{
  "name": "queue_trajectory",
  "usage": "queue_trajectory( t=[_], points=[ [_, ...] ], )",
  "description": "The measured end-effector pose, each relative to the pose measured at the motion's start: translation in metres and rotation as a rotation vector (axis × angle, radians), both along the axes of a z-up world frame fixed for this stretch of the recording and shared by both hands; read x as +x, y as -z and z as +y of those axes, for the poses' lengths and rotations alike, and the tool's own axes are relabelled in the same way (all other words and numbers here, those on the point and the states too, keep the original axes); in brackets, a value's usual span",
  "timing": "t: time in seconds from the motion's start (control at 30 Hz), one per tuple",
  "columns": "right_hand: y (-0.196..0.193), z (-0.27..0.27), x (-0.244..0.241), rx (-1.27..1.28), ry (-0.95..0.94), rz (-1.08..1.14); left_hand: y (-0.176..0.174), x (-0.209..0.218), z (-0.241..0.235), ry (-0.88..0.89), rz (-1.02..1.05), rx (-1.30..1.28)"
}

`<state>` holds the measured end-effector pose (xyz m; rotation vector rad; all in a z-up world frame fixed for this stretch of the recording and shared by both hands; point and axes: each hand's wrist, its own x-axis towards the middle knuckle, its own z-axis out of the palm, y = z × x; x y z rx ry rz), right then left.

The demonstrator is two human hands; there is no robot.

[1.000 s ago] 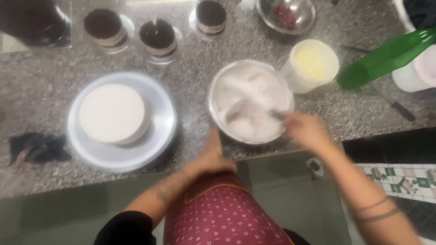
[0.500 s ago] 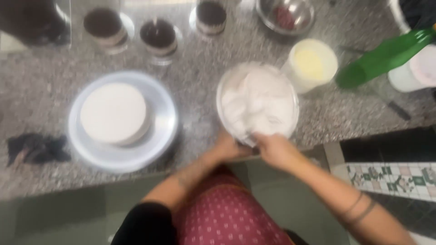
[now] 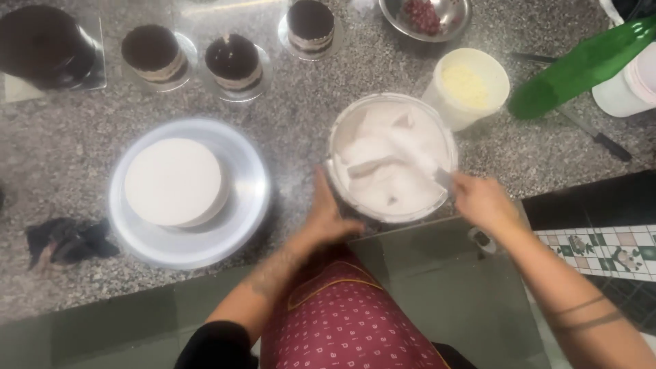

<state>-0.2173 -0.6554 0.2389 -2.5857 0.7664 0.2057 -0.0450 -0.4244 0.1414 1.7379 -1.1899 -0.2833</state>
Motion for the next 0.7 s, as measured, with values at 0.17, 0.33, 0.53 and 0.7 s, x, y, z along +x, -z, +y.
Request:
queue_trajectory(
  t=[0.17,0.33,0.53,0.7],
  points=[
    [-0.001,0.053,0.011,-0.070,-0.215,0.030,0.027,-0.025,-0.027,0.113,0.258,0.229],
    [0.010,0.001,-0.015,-0.210,0.121,-0.041,0.046,-0.048,-0.031,-0.239,0.071,-0.022],
    [0.044,0.044,-0.068,-0.163,-0.102,0.208,0.063,-0.065,-0.070,-0.385,0.153,0.118],
    [-0.072,0.026,-0.146,-0.107,-0.146,0.645,0.047,-0.070,-0.068,-0.487,0.225,0.080]
  ],
)
